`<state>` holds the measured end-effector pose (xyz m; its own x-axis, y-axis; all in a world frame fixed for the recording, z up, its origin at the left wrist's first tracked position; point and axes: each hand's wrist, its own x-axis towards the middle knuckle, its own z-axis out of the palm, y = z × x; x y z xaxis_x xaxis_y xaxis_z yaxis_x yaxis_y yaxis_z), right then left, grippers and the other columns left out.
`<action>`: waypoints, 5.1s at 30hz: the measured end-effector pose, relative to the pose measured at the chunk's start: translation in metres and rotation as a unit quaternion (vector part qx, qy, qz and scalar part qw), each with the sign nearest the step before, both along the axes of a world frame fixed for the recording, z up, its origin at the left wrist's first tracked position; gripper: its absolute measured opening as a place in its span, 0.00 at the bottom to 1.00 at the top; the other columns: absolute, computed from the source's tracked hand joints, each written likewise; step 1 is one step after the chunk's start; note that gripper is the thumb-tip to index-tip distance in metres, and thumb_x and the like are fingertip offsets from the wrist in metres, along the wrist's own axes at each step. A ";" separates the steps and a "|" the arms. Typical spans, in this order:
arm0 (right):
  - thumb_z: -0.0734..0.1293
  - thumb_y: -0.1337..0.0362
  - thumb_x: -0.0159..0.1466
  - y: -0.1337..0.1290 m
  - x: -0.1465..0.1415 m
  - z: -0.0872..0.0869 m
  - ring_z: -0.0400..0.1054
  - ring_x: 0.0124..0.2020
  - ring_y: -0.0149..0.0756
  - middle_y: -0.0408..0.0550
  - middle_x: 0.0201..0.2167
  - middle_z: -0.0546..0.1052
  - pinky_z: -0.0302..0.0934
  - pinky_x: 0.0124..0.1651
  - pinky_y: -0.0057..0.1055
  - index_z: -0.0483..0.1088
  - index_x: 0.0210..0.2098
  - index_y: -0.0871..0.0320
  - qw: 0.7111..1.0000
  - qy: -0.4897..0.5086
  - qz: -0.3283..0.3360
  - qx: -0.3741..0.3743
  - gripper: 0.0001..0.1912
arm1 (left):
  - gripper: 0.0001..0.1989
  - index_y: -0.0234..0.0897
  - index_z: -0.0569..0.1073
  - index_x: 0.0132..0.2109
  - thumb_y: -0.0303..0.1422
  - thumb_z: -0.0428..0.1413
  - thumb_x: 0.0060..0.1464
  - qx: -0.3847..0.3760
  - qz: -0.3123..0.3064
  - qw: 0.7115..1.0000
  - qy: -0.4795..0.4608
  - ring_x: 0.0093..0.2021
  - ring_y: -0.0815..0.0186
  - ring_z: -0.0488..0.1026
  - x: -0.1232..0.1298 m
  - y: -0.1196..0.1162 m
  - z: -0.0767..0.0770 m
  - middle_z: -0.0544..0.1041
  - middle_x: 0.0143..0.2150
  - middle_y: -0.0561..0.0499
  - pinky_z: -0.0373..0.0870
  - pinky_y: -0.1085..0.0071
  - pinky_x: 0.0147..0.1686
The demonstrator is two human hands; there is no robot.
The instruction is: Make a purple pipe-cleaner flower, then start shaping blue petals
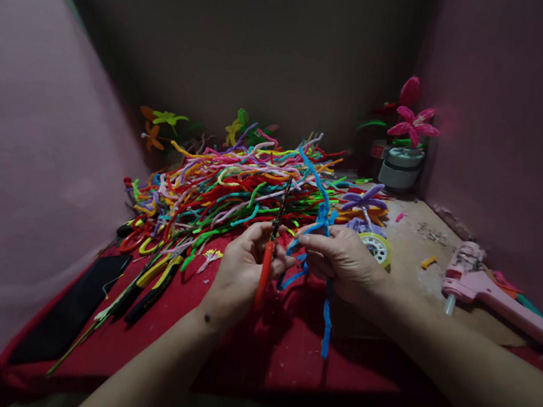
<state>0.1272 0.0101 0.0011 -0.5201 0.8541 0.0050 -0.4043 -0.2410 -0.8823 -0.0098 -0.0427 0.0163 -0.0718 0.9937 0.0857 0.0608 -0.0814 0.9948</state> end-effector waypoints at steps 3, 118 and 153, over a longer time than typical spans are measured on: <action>0.66 0.68 0.51 0.001 0.000 0.000 0.42 0.10 0.21 0.32 0.07 0.54 0.35 0.14 0.24 0.66 0.23 0.60 0.999 0.013 0.036 -0.012 0.03 | 0.21 0.35 0.66 0.43 0.24 0.60 0.39 0.029 0.004 0.999 0.022 0.25 0.75 0.65 0.000 -0.001 0.000 0.68 0.25 0.58 0.63 0.79 0.26; 0.70 0.63 0.50 0.001 0.000 -0.006 0.42 0.10 0.18 0.33 0.09 0.56 0.35 0.14 0.22 0.64 0.22 0.61 0.999 -0.024 0.041 0.002 0.11 | 0.23 0.36 0.70 0.40 0.26 0.65 0.32 -0.115 -0.041 0.990 -0.074 0.21 0.78 0.64 -0.012 0.002 0.001 0.69 0.27 0.57 0.58 0.83 0.17; 0.62 0.65 0.59 0.013 0.013 0.010 0.42 0.09 0.16 0.40 0.17 0.71 0.38 0.13 0.20 0.61 0.23 0.60 0.996 0.086 -0.015 -0.033 0.09 | 0.16 0.32 0.70 0.47 0.33 0.48 0.53 0.064 0.055 0.768 0.635 0.46 0.55 0.67 -0.066 0.004 -0.006 0.72 0.43 0.39 0.61 0.60 0.47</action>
